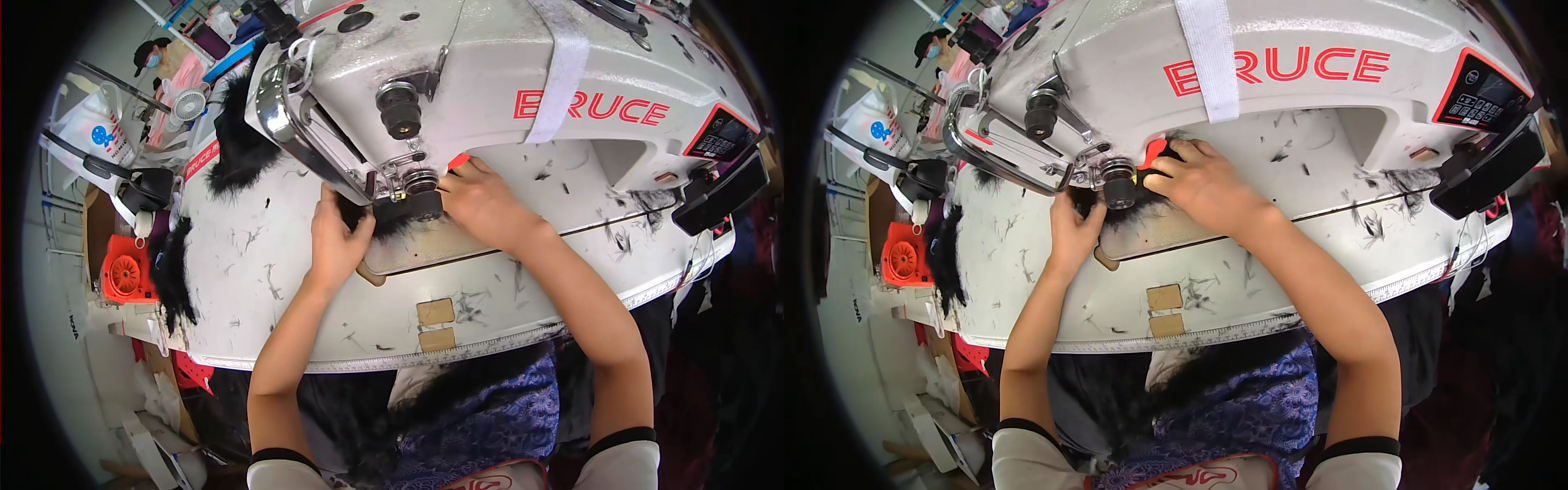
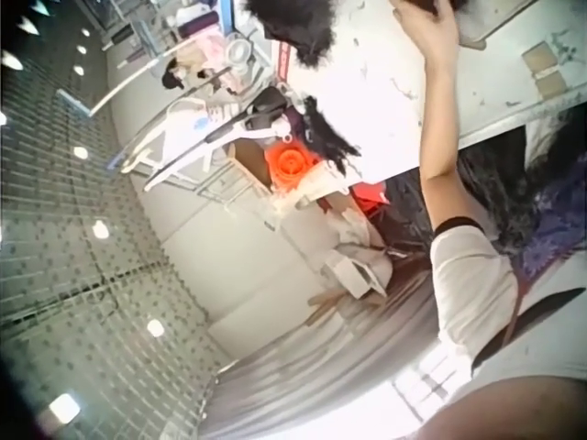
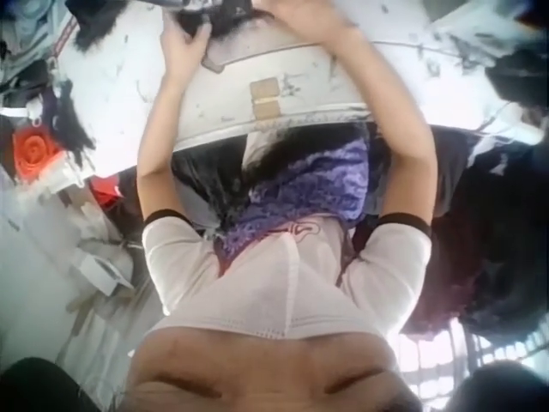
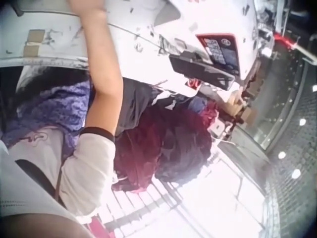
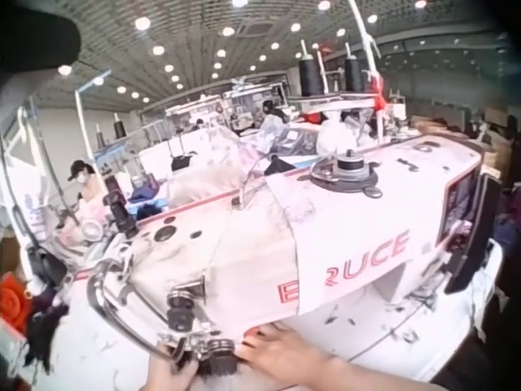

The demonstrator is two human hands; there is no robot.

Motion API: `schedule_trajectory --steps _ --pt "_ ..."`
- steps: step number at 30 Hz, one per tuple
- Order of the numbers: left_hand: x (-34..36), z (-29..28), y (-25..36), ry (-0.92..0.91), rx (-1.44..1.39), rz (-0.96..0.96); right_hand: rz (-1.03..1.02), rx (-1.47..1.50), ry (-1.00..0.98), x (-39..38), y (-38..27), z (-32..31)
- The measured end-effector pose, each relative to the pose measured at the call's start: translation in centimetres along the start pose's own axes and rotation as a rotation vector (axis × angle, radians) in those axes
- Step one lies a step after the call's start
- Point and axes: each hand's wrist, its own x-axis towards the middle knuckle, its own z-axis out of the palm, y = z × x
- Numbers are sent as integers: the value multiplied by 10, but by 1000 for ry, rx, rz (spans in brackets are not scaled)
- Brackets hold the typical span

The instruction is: Sewing black faux fur material using an industrial sewing machine.

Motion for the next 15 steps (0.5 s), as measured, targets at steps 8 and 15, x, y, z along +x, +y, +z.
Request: schedule_trajectory --steps 8,15 --pt "-10 -10 10 -3 317 428 -78 -95 86 3 -2 -8" --pt "-10 -20 11 21 408 740 -114 -51 37 2 -8 -14"
